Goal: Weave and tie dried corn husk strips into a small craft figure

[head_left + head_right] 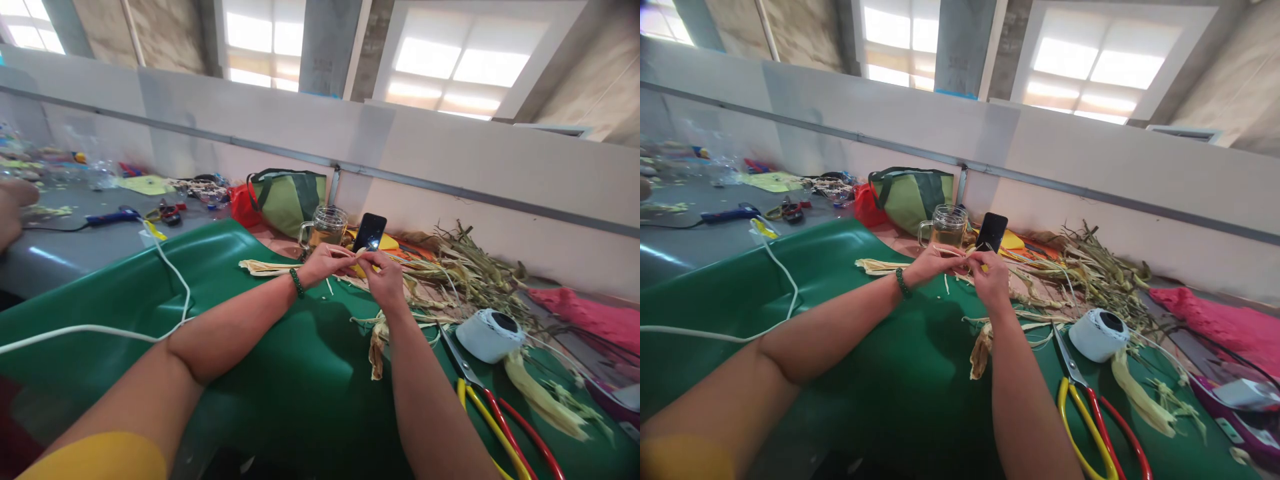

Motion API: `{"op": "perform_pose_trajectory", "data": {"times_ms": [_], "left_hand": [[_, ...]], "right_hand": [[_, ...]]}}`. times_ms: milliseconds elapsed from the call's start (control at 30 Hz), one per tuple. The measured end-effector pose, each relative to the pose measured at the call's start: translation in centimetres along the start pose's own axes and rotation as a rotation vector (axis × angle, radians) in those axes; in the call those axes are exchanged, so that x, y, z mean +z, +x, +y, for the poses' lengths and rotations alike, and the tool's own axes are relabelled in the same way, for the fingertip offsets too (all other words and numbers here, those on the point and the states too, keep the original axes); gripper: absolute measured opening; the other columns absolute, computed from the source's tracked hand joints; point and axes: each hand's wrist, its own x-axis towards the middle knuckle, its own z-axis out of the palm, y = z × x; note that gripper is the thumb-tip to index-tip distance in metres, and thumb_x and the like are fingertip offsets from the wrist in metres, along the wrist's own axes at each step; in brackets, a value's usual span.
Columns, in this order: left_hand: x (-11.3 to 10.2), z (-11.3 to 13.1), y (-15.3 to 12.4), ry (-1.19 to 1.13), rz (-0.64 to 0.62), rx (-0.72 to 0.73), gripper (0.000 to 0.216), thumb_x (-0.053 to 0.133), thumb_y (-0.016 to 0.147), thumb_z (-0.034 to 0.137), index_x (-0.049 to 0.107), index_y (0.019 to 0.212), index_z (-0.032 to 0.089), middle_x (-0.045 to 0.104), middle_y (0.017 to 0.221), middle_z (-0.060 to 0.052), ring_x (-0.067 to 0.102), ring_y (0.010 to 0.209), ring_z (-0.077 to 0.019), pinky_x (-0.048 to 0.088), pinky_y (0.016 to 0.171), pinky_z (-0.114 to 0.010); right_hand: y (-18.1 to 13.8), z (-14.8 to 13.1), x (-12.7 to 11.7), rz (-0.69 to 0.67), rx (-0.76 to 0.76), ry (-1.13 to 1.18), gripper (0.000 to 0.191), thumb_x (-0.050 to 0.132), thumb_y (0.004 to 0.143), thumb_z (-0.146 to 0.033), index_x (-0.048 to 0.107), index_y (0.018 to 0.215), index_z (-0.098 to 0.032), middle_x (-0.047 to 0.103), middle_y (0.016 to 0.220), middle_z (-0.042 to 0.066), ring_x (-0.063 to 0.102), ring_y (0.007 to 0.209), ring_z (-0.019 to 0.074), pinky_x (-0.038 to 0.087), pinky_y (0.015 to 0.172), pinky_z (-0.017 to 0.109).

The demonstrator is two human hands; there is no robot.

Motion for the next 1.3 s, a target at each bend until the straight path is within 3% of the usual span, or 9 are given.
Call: {"op": "perform_pose_trajectory", "data": {"times_ms": [100,200,500,633,733,800,900,1067,1300], "left_hand": [[-0.1,0.3,-0.1,-0.013,-0.012,-0.048,0.033,0.082,0.060,0.030,0.069,0.082,0.009,0.070,0.067,-0.005,0.067,0.061,-0.0136,0.047,0.052,-0.018],[-0.1,0.4,0.0,-0.049,-0.026,-0.082,0.031,0.082,0.060,0.027,0.068,0.081,0.009,0.069,0.066,-0.005,0.067,0.058,-0.0123,0.045,0.050,-0.016],[0.0,0.9,-0.1,-0.050,0.024,-0.099,0.021,0.076,0.064,0.020,0.064,0.078,0.009,0.067,0.059,-0.002,0.065,0.054,-0.0116,0.045,0.050,-0.017],[0.3,1.3,-0.4,-0.030,0.054,-0.101,0.012,0.070,0.067,0.016,0.063,0.074,0.010,0.065,0.060,0.000,0.059,0.045,-0.0077,0.041,0.046,-0.017],[0.6,1.5,-0.6,-0.040,0.054,-0.098,0.006,0.066,0.067,0.013,0.063,0.072,0.010,0.061,0.057,0.003,0.044,0.037,-0.0016,0.031,0.040,-0.017],[0.8,1.6,-0.8,-0.057,0.049,-0.095,0.002,0.063,0.067,0.011,0.063,0.069,0.010,0.056,0.052,0.005,0.035,0.036,0.0000,0.025,0.039,-0.017],[0.9,1.5,-0.8,-0.063,0.036,-0.121,0.001,0.063,0.067,0.011,0.064,0.066,0.010,0.051,0.049,0.006,0.031,0.038,-0.0002,0.020,0.040,-0.019],[0.8,1.1,-0.5,-0.139,0.054,-0.185,0.002,0.066,0.067,0.010,0.064,0.068,0.010,0.055,0.056,0.004,0.040,0.042,-0.0007,0.029,0.044,-0.016],[0.3,0.9,-0.3,-0.302,0.046,-0.190,0.004,0.068,0.071,0.008,0.065,0.073,0.010,0.060,0.062,0.002,0.049,0.045,-0.0021,0.040,0.049,-0.016]], "right_hand": [[-0.1,-0.4,0.2,0.056,0.104,0.072,0.011,0.062,0.071,-0.031,0.062,0.073,-0.020,0.066,0.071,0.003,0.061,0.066,0.0181,0.048,0.068,0.033],[-0.1,-0.7,0.3,0.145,0.191,0.130,0.022,0.069,0.065,-0.034,0.057,0.078,-0.020,0.065,0.069,0.001,0.062,0.064,0.0172,0.049,0.068,0.033],[-0.4,-1.4,0.7,0.142,0.107,0.072,0.023,0.069,0.068,-0.037,0.053,0.076,-0.021,0.064,0.070,0.001,0.063,0.067,0.0177,0.051,0.070,0.033],[0.0,-1.1,0.5,0.181,0.271,0.241,0.031,0.072,0.062,-0.038,0.055,0.081,-0.020,0.064,0.067,0.000,0.062,0.063,0.0169,0.050,0.067,0.033],[0.3,-0.8,0.2,0.076,0.373,0.406,0.035,0.073,0.059,-0.041,0.059,0.082,-0.019,0.065,0.066,0.000,0.061,0.062,0.0162,0.049,0.065,0.032],[0.4,-0.9,0.1,-0.012,0.331,0.438,0.030,0.071,0.061,-0.043,0.062,0.075,-0.019,0.066,0.068,0.001,0.061,0.065,0.0162,0.049,0.066,0.031],[0.3,-1.1,0.2,-0.012,0.239,0.371,0.025,0.068,0.066,-0.044,0.063,0.067,-0.020,0.066,0.067,0.000,0.060,0.064,0.0153,0.048,0.065,0.030],[0.2,-1.2,0.3,0.018,0.213,0.250,0.026,0.062,0.071,-0.045,0.063,0.067,-0.018,0.065,0.065,0.001,0.056,0.060,0.0135,0.047,0.062,0.028],[0.3,-0.9,-0.4,-0.048,0.330,0.479,0.032,0.077,0.057,-0.042,0.066,0.075,-0.018,0.068,0.067,-0.001,0.060,0.062,0.0131,0.049,0.065,0.029]]}}
